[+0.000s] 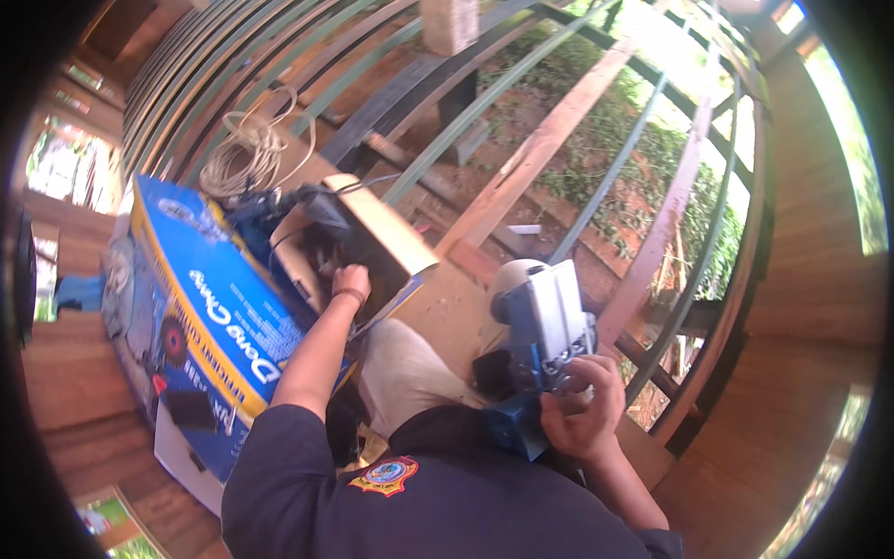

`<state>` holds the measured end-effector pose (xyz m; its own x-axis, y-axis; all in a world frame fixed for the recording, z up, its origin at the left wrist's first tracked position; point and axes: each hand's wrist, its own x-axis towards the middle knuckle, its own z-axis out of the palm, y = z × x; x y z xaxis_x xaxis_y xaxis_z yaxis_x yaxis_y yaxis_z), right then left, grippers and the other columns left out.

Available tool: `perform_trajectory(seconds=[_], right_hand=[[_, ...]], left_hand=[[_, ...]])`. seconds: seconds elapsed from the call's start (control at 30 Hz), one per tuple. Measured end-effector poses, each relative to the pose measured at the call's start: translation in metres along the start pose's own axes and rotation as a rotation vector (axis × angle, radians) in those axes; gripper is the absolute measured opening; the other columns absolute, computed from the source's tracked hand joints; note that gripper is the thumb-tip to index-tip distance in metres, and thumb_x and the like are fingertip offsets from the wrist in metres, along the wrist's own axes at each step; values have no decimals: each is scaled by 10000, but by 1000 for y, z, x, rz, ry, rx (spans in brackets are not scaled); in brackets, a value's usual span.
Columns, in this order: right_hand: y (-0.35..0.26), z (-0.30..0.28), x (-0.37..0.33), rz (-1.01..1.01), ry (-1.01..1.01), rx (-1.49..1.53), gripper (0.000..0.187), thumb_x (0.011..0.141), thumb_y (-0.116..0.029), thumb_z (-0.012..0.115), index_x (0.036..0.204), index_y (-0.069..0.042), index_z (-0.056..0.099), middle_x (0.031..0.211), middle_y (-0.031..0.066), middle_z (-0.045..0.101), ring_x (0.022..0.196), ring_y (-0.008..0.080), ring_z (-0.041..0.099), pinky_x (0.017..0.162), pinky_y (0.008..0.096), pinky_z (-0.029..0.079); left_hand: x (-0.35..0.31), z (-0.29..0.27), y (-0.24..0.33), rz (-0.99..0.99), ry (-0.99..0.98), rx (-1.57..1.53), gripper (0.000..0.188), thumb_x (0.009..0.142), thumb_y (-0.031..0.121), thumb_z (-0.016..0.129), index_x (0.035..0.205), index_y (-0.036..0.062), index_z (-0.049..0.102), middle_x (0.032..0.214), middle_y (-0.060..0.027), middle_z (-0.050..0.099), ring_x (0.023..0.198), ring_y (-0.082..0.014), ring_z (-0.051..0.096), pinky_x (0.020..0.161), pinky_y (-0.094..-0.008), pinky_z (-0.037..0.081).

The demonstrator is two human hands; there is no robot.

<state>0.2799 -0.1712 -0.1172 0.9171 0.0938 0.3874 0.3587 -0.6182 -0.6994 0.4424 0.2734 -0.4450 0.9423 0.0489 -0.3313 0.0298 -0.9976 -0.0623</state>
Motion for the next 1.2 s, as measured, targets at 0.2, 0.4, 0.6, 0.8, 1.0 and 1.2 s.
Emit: perform_trajectory(seconds=[0.2, 0.4, 0.6, 0.8, 1.0, 1.2], right_hand=[[1, -3, -6, -27, -2, -22, 563, 746, -64, 797, 1259, -3, 576, 1093, 179, 635, 708, 216, 611, 701, 348, 516], [-4, 2, -5, -144, 43, -41, 494, 785, -86, 842, 1222, -1, 627, 1034, 170, 657, 760, 245, 638, 668, 364, 533], [-1, 11, -4, -392, 104, 22, 451, 806, -99, 881, 1211, -47, 689, 1019, 126, 674, 730, 230, 636, 604, 348, 502], [-9, 5, 0, -536, 70, 16, 489, 724, -84, 765, 1211, -56, 774, 1010, 86, 656, 729, 181, 625, 595, 321, 486], [-14, 2, -3, -473, 68, 49, 471, 730, -64, 753, 1194, 17, 756, 940, 103, 671, 710, 205, 653, 592, 331, 504], [-12, 5, -5, -235, 183, 62, 243, 820, 64, 767, 1039, 2, 680, 925, 146, 710, 740, 271, 707, 644, 350, 573]], left_hand=[[-50, -67, 13, -150, 218, -755, 180, 935, 193, 746, 1055, 81, 822, 982, -140, 801, 885, -250, 771, 855, -390, 597], [-146, -190, 82, -5, 297, -1312, 177, 943, 108, 748, 1078, 7, 799, 961, -68, 798, 872, -105, 716, 798, -277, 563], [-232, -297, 151, 642, 365, -1223, 167, 893, 35, 812, 1055, 10, 782, 878, -79, 746, 822, -186, 703, 757, -312, 547], [-253, -326, 183, 898, 257, -996, 157, 869, 25, 804, 1025, 31, 792, 886, -124, 742, 808, -280, 713, 734, -366, 558], [-255, -321, 187, 906, 160, -995, 154, 881, 38, 769, 1034, 60, 769, 863, -89, 709, 795, -297, 675, 753, -384, 515], [-238, -286, 194, 592, 567, -1128, 596, 917, 184, 748, 1440, -8, 538, 1335, -200, 586, 1194, -304, 591, 1003, -422, 466]])
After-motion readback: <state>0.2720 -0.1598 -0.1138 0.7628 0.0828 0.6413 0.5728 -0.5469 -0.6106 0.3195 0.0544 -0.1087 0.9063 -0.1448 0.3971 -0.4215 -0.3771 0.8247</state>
